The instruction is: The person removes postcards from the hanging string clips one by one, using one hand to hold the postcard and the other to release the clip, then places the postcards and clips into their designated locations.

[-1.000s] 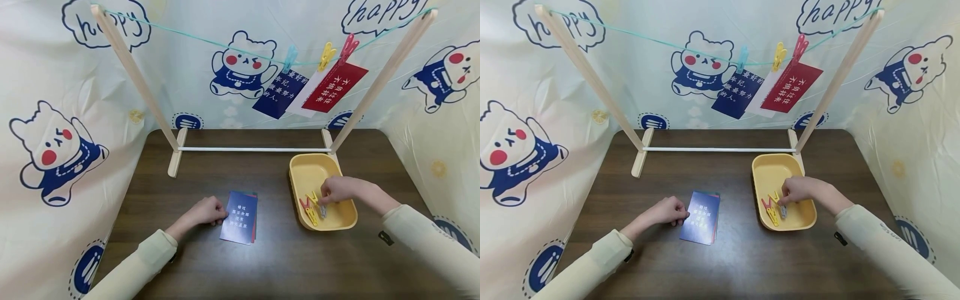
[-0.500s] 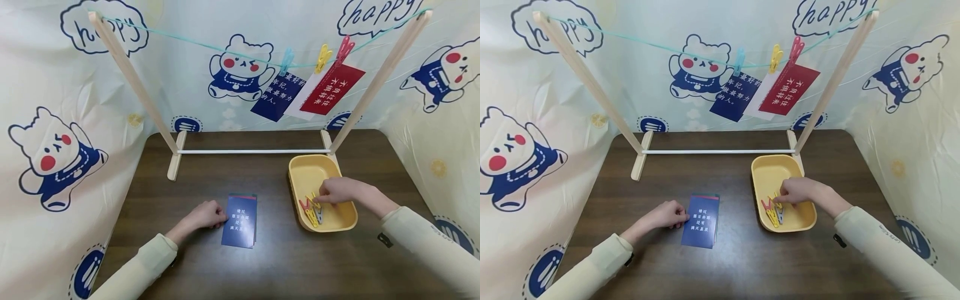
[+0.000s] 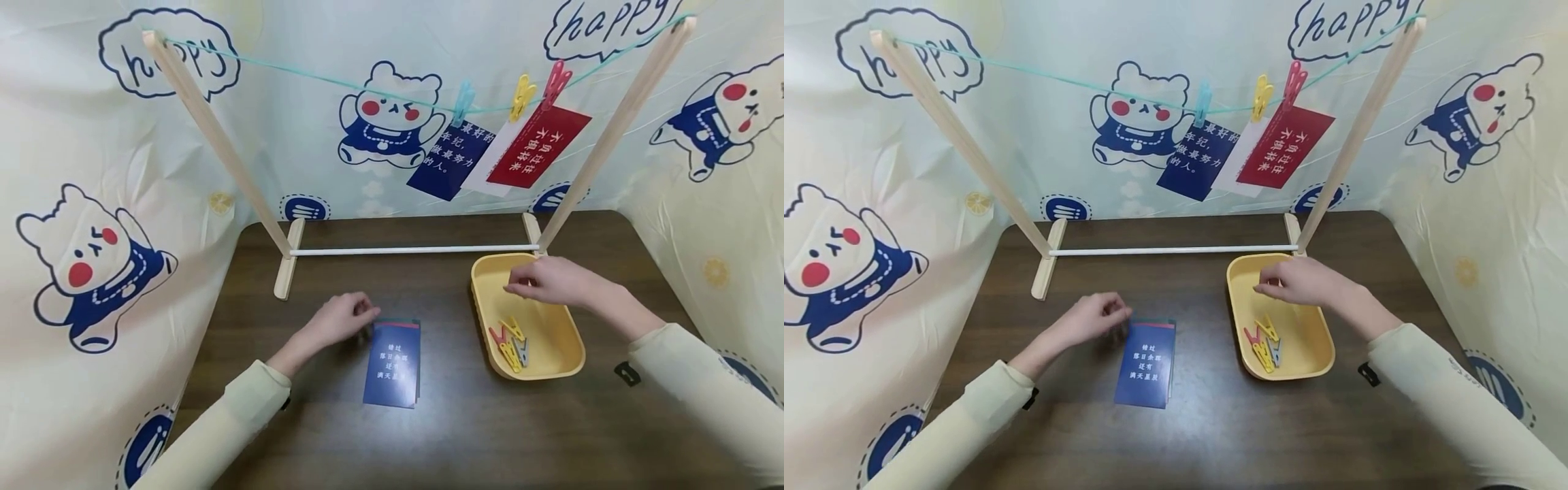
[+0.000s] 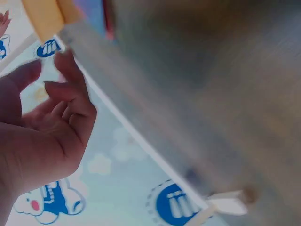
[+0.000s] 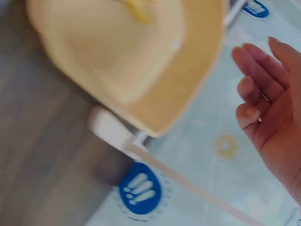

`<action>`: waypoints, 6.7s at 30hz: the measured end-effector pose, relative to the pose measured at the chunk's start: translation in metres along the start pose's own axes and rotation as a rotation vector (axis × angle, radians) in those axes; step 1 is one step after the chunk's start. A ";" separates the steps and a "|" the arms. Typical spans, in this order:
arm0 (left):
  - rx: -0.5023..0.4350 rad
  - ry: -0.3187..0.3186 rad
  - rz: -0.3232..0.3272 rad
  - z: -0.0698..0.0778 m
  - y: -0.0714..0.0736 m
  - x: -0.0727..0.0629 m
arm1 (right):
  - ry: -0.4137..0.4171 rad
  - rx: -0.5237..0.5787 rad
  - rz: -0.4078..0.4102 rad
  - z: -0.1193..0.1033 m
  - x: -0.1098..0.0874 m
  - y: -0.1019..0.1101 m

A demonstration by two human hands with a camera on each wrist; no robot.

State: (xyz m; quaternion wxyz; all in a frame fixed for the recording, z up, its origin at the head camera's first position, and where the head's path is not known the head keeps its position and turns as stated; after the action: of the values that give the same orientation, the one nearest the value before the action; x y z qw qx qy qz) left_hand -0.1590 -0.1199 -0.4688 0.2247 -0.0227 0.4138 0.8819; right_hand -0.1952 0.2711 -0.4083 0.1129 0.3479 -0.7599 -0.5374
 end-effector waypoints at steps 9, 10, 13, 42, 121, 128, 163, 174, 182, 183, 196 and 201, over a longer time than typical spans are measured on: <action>-0.116 -0.298 0.263 0.054 0.043 0.043 | 0.159 -0.110 0.221 -0.043 0.021 0.075; -0.129 -0.318 0.287 0.061 0.048 0.046 | 0.170 -0.119 0.253 -0.049 0.023 0.084; -0.139 -0.389 0.359 0.081 0.063 0.056 | 0.203 -0.140 0.344 -0.063 0.028 0.111; -0.201 -0.323 0.423 0.153 0.108 0.125 | -0.048 -0.221 0.420 -0.097 0.084 0.234; -0.236 -0.138 0.149 0.043 0.021 0.013 | 0.259 0.035 0.474 -0.063 0.038 0.098; -0.246 -0.021 -0.032 0.023 0.003 0.005 | 0.088 0.022 0.312 -0.036 0.024 0.057; 0.021 0.136 -0.374 -0.020 -0.047 -0.009 | -0.327 0.068 -0.458 0.014 -0.013 -0.049; 0.036 0.091 -0.237 -0.004 -0.013 0.007 | -0.161 -0.017 -0.333 0.011 -0.004 -0.023; 0.067 -0.080 -0.019 0.027 0.020 0.032 | -0.078 0.012 -0.121 -0.001 -0.006 0.014; 0.064 -0.111 0.020 0.033 0.023 0.036 | -0.066 0.010 -0.086 -0.003 -0.007 0.022; -0.074 -0.421 0.383 0.106 0.058 0.089 | 0.035 -0.078 0.355 -0.038 -0.018 0.147; -0.164 -0.440 0.420 0.130 0.069 0.111 | 0.109 -0.144 0.555 -0.052 -0.012 0.185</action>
State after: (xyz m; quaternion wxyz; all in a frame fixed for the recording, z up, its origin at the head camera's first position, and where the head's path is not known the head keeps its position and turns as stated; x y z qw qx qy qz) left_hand -0.2682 -0.0199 -0.3589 0.1192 0.2368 0.2780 0.9233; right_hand -0.2331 0.2735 -0.2195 0.3207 0.1464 -0.7788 -0.5189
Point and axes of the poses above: each hand's wrist, its own x-axis towards the middle knuckle, its own y-axis out of the back of the hand, z = x × y, the point moved 3 cm from there along x, towards the middle knuckle, and after that the axes turned 1 degree about -x, right-handed, at the moved point
